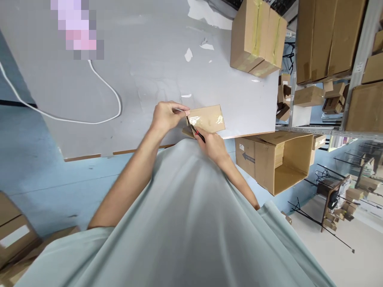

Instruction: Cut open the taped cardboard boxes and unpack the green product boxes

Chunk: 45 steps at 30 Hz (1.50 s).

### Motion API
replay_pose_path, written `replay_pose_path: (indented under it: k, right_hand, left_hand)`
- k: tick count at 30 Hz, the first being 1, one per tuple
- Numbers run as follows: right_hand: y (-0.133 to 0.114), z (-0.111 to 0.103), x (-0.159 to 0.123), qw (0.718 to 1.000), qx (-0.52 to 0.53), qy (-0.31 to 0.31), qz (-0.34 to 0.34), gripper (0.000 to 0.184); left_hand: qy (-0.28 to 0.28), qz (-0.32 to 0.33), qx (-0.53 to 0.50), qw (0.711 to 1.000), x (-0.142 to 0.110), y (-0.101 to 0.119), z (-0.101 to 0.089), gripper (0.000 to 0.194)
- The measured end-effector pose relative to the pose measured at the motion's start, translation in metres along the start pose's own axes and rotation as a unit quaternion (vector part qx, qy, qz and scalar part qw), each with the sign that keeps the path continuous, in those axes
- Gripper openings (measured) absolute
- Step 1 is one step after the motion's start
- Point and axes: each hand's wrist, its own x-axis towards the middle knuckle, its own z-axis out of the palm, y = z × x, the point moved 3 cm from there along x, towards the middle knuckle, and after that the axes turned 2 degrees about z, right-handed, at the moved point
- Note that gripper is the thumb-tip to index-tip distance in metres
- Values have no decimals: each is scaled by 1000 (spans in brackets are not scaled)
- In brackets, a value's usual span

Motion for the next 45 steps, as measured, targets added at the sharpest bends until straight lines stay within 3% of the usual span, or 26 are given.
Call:
replay_pose_path:
  k: [2, 5, 8, 10, 15, 22, 35, 45]
  right_hand:
    - [15, -6, -11, 999, 17, 31, 30, 53]
    - [47, -18, -24, 990, 27, 93, 105, 55]
    - [75, -26, -27, 979, 7, 126, 163, 55]
    - [85, -29, -25, 976, -10, 128, 175, 55]
    - [81, -31, -12, 982, -21, 115, 151, 55]
    - [65, -35, 11, 986, -43, 95, 133, 56]
    - [40, -40, 24, 978, -70, 94, 174, 51]
    - [48, -30, -5, 970, -72, 40, 228, 48]
  left_hand:
    - [6, 44, 35, 998, -2, 9, 2, 30]
    - [17, 170, 84, 982, -11, 34, 21, 39]
    - [-47, 275, 107, 954, -25, 54, 57, 35]
    - [-88, 298, 116, 943, -32, 58, 77, 39]
    - [-111, 299, 127, 939, -32, 47, 90, 59]
    - [-117, 309, 153, 931, -28, 41, 86, 50]
    - [-105, 303, 104, 941, -28, 41, 91, 47]
    - [-112, 307, 120, 937, -34, 37, 98, 41]
